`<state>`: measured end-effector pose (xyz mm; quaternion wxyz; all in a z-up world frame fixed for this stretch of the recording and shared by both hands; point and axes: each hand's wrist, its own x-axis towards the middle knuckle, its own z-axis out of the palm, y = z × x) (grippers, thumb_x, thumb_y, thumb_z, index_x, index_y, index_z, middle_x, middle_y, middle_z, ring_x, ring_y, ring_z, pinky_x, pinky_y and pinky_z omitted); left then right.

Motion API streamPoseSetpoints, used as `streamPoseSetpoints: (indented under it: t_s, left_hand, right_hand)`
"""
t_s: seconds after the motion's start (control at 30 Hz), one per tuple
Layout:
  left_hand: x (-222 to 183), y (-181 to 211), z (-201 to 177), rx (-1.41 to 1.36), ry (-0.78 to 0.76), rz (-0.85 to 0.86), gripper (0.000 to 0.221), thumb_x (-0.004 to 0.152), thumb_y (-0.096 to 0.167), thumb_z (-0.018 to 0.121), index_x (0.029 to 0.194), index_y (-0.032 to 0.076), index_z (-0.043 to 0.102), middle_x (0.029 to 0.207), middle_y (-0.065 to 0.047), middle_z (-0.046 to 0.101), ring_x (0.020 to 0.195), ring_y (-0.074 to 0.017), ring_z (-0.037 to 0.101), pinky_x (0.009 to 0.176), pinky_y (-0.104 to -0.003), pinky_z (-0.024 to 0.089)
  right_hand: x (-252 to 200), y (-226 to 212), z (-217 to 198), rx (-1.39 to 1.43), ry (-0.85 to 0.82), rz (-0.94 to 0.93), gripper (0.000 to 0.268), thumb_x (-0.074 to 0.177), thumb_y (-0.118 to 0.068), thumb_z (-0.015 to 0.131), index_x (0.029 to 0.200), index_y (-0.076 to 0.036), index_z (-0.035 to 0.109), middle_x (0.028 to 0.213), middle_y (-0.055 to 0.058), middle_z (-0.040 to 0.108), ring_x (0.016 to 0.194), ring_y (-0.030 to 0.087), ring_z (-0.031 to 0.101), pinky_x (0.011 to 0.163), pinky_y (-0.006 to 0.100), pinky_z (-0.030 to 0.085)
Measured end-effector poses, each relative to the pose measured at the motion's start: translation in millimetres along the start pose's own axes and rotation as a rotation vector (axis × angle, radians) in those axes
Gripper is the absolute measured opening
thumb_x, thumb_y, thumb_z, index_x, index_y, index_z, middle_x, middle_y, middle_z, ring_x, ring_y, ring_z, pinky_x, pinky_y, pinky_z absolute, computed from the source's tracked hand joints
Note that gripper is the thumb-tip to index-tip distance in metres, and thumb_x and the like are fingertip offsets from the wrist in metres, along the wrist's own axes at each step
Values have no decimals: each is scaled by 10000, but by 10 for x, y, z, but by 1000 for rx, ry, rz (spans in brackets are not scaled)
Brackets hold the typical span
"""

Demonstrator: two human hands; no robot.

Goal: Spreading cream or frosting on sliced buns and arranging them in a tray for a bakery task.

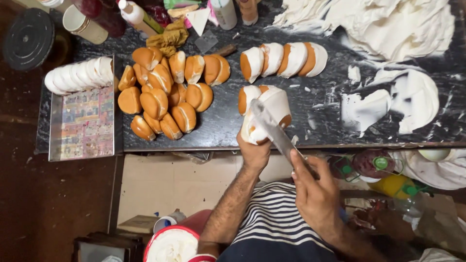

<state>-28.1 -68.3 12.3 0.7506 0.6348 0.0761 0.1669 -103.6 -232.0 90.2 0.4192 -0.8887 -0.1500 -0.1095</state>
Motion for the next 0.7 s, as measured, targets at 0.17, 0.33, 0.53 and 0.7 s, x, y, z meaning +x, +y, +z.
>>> streamPoseSetpoints:
  t_s: [0.17,0.33,0.53,0.7]
  left_hand:
    - [18,113,-87,120,-65,36,373,891,-11,789,1244,-34,671,1162,-93,733,1071,-165,696,935,-302,585]
    - [208,441,-410,521,-423,133,564,873,10,763,1395,-27,552,1294,-110,671,1232,-180,640,1057,-341,523]
    - [186,306,-721,-59,-1095,-500,681,886,89,804,1469,-41,477,1332,-102,634,1237,-172,591,1088,-345,497]
    - [-27,-16,-898,-421,-1053,-607,642,993,239,736,1509,-25,459,1376,-99,634,1258,-173,616,1093,-334,519]
  right_hand:
    - [-161,-88,-204,-409,25,-154,517,872,-109,701,1370,-231,642,1029,157,594,882,314,627,690,386,556]
    - [-134,289,-740,-83,-282,-17,468,929,-21,575,1349,-202,676,1104,104,686,949,212,681,794,365,586]
    - [532,1113,-549,281,-387,162,418,1003,-29,547,1418,-23,589,1090,140,765,772,184,694,738,327,589]
    - [609,1074,-215,518,-514,-141,356,981,4,578,1327,-31,656,1126,145,749,903,202,721,780,300,616]
